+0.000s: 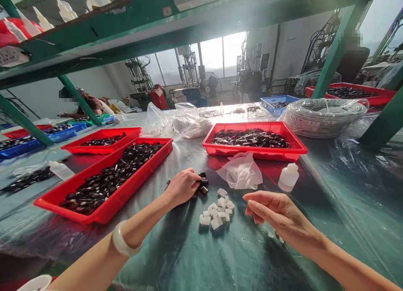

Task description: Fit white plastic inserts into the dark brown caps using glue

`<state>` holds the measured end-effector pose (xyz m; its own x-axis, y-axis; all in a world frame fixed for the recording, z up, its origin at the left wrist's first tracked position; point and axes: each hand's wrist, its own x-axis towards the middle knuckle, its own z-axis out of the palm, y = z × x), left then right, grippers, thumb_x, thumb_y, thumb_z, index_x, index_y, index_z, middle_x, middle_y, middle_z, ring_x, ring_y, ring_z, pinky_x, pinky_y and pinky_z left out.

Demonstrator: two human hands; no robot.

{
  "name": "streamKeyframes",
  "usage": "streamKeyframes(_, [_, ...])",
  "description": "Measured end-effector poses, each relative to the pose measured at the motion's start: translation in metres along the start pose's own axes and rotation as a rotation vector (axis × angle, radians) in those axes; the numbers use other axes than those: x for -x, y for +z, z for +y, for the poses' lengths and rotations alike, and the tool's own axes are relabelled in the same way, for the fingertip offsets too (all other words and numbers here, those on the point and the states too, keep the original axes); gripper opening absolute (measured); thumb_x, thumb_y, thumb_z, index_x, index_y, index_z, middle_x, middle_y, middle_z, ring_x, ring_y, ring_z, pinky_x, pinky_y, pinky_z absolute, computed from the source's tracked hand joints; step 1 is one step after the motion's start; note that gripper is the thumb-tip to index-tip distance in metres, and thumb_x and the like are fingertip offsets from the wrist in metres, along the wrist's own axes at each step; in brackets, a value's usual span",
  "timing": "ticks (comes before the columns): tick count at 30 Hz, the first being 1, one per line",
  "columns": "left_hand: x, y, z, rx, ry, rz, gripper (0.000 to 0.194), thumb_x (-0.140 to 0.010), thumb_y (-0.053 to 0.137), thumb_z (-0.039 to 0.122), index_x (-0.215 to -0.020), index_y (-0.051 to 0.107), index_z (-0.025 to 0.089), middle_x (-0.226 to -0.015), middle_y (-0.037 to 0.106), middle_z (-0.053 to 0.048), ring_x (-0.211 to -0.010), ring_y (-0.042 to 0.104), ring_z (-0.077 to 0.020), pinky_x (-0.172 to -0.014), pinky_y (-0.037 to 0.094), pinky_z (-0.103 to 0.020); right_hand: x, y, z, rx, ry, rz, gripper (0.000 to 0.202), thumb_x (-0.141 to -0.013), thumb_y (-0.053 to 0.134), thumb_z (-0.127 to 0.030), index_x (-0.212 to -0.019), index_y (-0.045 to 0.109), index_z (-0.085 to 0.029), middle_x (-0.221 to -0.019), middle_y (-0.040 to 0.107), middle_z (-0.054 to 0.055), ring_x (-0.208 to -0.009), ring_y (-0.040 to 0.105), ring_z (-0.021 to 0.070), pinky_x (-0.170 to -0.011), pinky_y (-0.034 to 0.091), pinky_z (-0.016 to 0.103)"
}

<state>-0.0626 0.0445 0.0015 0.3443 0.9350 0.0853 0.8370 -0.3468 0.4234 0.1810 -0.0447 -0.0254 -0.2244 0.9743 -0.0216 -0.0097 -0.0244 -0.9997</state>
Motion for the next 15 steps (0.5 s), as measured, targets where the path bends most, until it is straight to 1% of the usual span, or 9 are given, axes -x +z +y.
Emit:
streamKeyframes(3, [-0.006, 0.003, 0.006, 0.097, -0.038, 0.025, 0.016, -0.067, 0.055, 0.014, -0.069, 0.070, 0.019, -0.073, 0.056, -0.002, -0.064, 0.050, -0.0137, -0.062, 0.036, -0.024, -0.001, -0.002, 0.003, 0.064, -0.007, -0.004, 0.036, -0.076, 0.058, -0.045, -0.096, 0.065, -0.016, -0.069, 0.063, 0.002, -0.059, 0.053, 0.0111, -0.058, 0.044, 0.025])
streamKeyframes(5, [-0.007, 0.003, 0.013, 0.205, -0.073, 0.018, 0.012, -0.067, 0.057, 0.017, -0.070, 0.069, 0.016, -0.068, 0.056, -0.002, -0.060, 0.050, -0.0133, -0.058, 0.037, -0.024, -0.001, -0.002, 0.006, 0.110, -0.013, -0.011, 0.037, -0.077, 0.056, -0.046, -0.097, 0.064, -0.016, -0.071, 0.063, 0.002, -0.061, 0.053, 0.0118, -0.059, 0.045, 0.026])
streamKeyframes(7, [-0.007, 0.002, 0.023, 0.348, -0.112, -0.022, 0.017, -0.071, 0.056, 0.024, -0.076, 0.067, 0.013, -0.061, 0.056, -0.001, -0.053, 0.049, -0.0120, -0.052, 0.038, -0.023, -0.001, -0.002, 0.009, 0.159, -0.033, -0.014, 0.036, -0.079, 0.054, -0.045, -0.097, 0.063, -0.016, -0.070, 0.062, 0.003, -0.062, 0.054, 0.0129, -0.058, 0.045, 0.027])
streamKeyframes(9, [-0.005, 0.003, 0.035, 0.509, -0.138, -0.076, 0.025, -0.073, 0.055, 0.031, -0.084, 0.065, 0.011, -0.062, 0.060, -0.003, -0.050, 0.050, -0.0109, -0.048, 0.040, -0.022, 0.000, -0.002, 0.010, 0.231, -0.096, 0.030, 0.033, -0.079, 0.053, -0.043, -0.096, 0.063, -0.016, -0.070, 0.062, 0.003, -0.062, 0.055, 0.0140, -0.056, 0.045, 0.027])
streamKeyframes(10, [-0.004, 0.004, 0.041, 0.588, -0.142, -0.098, 0.028, -0.074, 0.055, 0.034, -0.087, 0.064, 0.010, -0.067, 0.063, -0.005, -0.052, 0.053, -0.0109, -0.050, 0.042, -0.022, 0.000, -0.003, 0.009, 0.280, -0.159, 0.077, 0.029, -0.080, 0.054, -0.040, -0.095, 0.062, -0.017, -0.070, 0.061, 0.003, -0.062, 0.055, 0.0141, -0.056, 0.045, 0.027])
streamKeyframes(12, [-0.001, 0.008, 0.053, 0.718, -0.132, -0.129, 0.032, -0.073, 0.057, 0.037, -0.089, 0.064, 0.010, -0.080, 0.066, -0.008, -0.060, 0.058, -0.0115, -0.056, 0.046, -0.022, 0.002, -0.005, 0.006, 0.388, -0.348, 0.223, 0.021, -0.081, 0.054, -0.033, -0.095, 0.062, -0.020, -0.072, 0.060, 0.001, -0.063, 0.055, 0.0135, -0.057, 0.045, 0.027])
streamKeyframes(13, [0.001, 0.010, 0.058, 0.780, -0.126, -0.144, 0.032, -0.073, 0.059, 0.038, -0.089, 0.064, 0.011, -0.084, 0.067, -0.009, -0.064, 0.060, -0.0117, -0.060, 0.047, -0.022, 0.002, -0.008, 0.003, 0.434, -0.459, 0.321, 0.018, -0.081, 0.054, -0.029, -0.097, 0.061, -0.022, -0.075, 0.060, 0.001, -0.064, 0.055, 0.0134, -0.058, 0.045, 0.027])
streamKeyframes(15, [0.005, 0.016, 0.067, 0.944, -0.143, -0.177, 0.030, -0.070, 0.063, 0.037, -0.087, 0.065, 0.011, -0.085, 0.068, -0.009, -0.064, 0.061, -0.0113, -0.062, 0.048, -0.022, 0.002, -0.015, -0.005, 0.508, -0.654, 0.555, 0.024, -0.079, 0.056, -0.024, -0.103, 0.057, -0.026, -0.087, 0.058, 0.003, -0.076, 0.055, 0.0164, -0.065, 0.046, 0.031])
